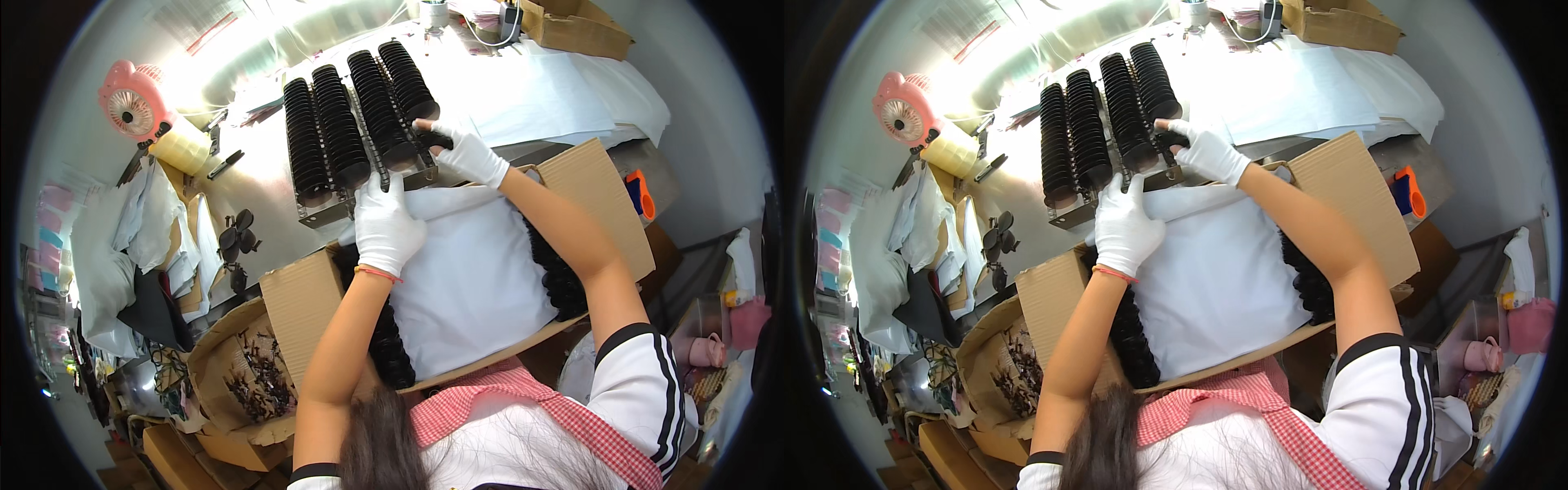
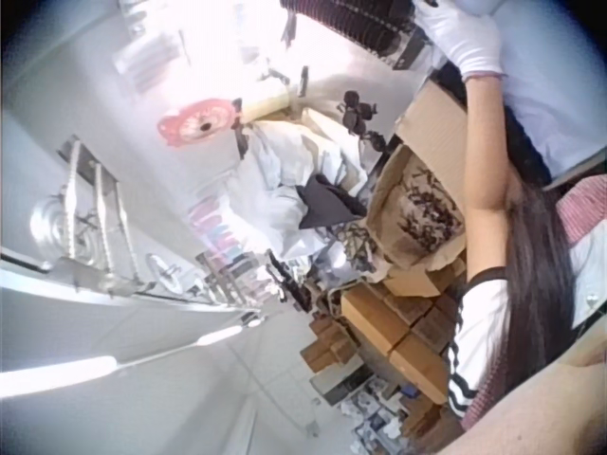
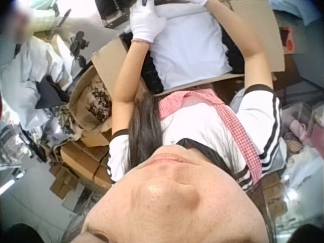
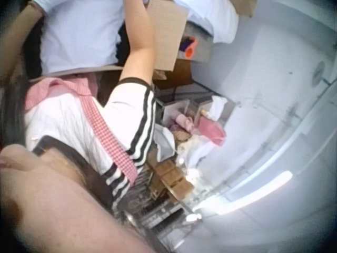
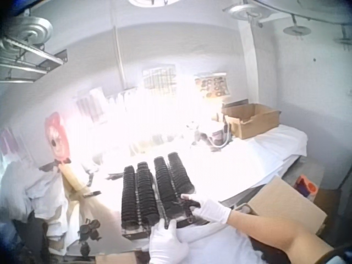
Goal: The person assembles sunglasses by inserting black frames into a metal jig, securing them with small screws, and placing the completed units into a cardboard box. The process is repeated multiple times with consistent hand movements.
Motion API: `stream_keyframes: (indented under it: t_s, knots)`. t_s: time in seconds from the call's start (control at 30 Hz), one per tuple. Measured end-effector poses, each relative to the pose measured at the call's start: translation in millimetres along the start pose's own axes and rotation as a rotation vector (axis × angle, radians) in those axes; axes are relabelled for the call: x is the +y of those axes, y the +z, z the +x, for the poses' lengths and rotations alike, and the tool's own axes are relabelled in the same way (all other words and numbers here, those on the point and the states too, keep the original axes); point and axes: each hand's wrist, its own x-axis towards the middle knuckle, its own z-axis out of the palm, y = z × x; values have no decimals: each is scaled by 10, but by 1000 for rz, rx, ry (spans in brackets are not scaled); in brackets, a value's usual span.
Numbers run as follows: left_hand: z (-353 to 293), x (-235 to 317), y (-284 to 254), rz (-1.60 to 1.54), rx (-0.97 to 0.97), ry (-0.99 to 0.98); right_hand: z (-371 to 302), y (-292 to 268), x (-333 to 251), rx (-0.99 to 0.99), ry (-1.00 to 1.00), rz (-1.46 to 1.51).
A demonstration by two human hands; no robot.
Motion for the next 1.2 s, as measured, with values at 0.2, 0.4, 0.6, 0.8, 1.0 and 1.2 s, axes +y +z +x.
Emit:
stream_keyframes:
  t_s: [0.2,0.4,0.6,0.8,1.0,1.2]
  knots:
    - [-3,-106,24,20,40,39,-26,213,-94,302,-378,-573]
    - [-129,292,5,-1286,159,-370,-146,-127,-689,286,-162,-221]
    - [-140,376,-171,-2315,-205,-957,-328,-294,-866,-211,-213,54]
    - [-26,196,205,-1412,35,-562,501,-310,-6,123,213,-249]
    - [223,-102,657,-841,145,-217,855,-368,152,-424,322,278]
    - [272,-238,699,-860,3,-297,591,62,256,-2,-57,-39]
